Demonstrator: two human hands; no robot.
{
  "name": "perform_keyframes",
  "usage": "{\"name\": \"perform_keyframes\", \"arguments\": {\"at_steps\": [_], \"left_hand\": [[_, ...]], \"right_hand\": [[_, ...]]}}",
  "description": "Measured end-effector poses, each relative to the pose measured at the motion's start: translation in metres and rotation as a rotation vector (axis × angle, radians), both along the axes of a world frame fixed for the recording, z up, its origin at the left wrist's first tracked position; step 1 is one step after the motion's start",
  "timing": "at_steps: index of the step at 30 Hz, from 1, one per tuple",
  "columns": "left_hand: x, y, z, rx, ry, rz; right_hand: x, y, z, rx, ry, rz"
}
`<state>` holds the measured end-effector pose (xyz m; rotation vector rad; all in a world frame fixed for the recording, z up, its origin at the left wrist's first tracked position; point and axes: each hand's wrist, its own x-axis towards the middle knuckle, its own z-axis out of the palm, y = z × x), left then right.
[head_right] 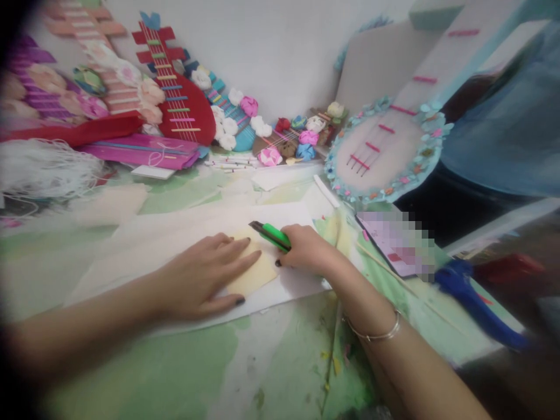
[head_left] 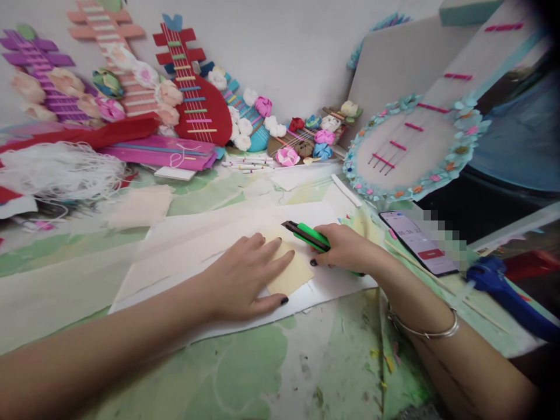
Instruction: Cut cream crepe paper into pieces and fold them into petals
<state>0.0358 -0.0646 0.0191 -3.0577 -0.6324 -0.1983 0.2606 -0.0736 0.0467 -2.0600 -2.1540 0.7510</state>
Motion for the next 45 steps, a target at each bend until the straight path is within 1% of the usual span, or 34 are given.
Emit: {"name": "perform_keyframes", "arguments": {"at_steps": [4, 8, 13, 17, 39, 45], "left_hand": [[0.000, 0.000, -0.006, 0.001, -0.035, 0.027], [0.000, -0.001, -0.013, -0.018, -0.057, 0.060], [0.003, -0.004, -0.016, -0.091, -0.083, 0.121], [0.004, -0.004, -0.018, -0.097, -0.106, 0.138], [0.004, -0.004, -0.018, -0.094, -0.078, 0.159], [0.005, -0.005, -0.017, -0.099, -0.065, 0.171]], "right_hand": [[-0.001, 0.000, 0.003, -0.024, -0.013, 0.010], [0.000, 0.000, 0.001, -0.016, -0.003, 0.018], [0.002, 0.000, -0.001, -0.007, -0.009, 0.029], [0.003, 0.000, -0.002, 0.009, -0.016, 0.035], [0.001, 0.000, 0.000, -0.018, -0.017, 0.025], [0.002, 0.001, 0.001, -0.026, -0.029, 0.048]]}}
